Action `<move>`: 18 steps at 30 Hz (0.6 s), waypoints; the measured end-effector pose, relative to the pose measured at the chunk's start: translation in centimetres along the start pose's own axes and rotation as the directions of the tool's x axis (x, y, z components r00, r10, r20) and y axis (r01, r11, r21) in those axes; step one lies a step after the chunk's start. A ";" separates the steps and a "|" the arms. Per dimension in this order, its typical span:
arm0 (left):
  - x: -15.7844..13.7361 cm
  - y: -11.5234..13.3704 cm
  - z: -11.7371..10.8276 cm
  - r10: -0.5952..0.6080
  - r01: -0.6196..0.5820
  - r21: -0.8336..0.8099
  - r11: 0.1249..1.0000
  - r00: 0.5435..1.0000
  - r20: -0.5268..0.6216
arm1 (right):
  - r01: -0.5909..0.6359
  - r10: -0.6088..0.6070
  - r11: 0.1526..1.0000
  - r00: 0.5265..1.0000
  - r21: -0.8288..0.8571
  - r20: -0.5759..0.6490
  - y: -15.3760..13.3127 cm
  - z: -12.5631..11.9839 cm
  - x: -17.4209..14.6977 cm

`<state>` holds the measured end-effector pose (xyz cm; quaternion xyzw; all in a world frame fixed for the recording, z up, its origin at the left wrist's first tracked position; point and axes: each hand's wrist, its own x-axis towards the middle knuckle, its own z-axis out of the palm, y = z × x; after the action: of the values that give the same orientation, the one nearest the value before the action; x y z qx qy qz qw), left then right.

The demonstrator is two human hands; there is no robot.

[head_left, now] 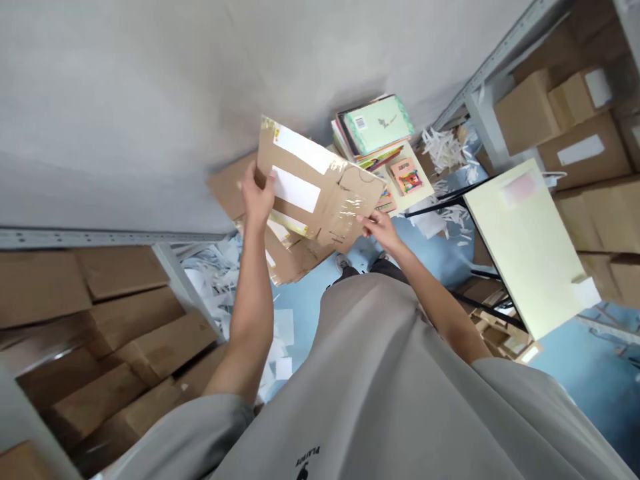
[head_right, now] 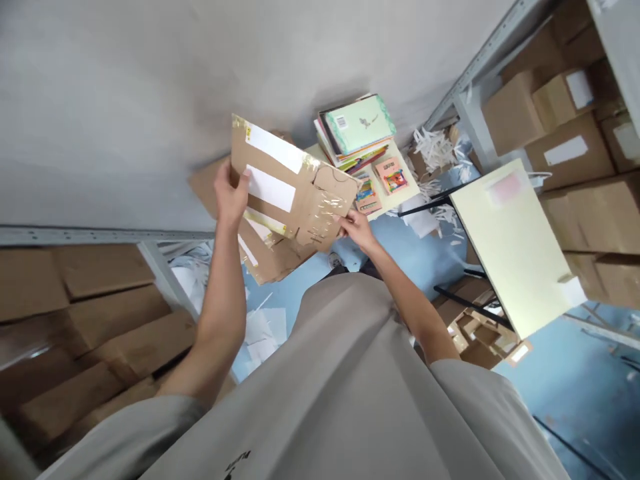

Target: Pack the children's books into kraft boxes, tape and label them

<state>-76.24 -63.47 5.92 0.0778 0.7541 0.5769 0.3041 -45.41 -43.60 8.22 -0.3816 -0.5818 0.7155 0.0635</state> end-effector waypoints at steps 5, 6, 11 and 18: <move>-1.7 1.8 9.7 0.274 -0.281 0.045 0.959 0.954 0.122 | 0.221 -0.234 0.972 0.938 -0.077 -0.254 0.0 -12.1 -3.6; -2.4 2.0 12.0 0.330 -0.337 0.029 0.941 0.933 0.145 | 0.245 -0.264 0.964 0.912 -0.099 -0.313 0.3 -14.5 -4.4; -6.1 2.8 23.8 0.427 -0.436 -0.044 0.899 0.849 0.312 | 0.312 -0.358 0.933 0.768 -0.177 -0.531 2.9 -25.3 -8.7; -9.1 2.9 41.1 0.394 -0.461 0.020 0.887 0.780 0.486 | 0.287 -0.322 0.942 0.644 -0.172 -0.694 8.8 -38.0 -15.0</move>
<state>-47.06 -33.00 5.78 0.4052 0.6582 0.5409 0.3317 -8.23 -24.62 6.37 -0.5265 -0.5834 0.4767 0.3941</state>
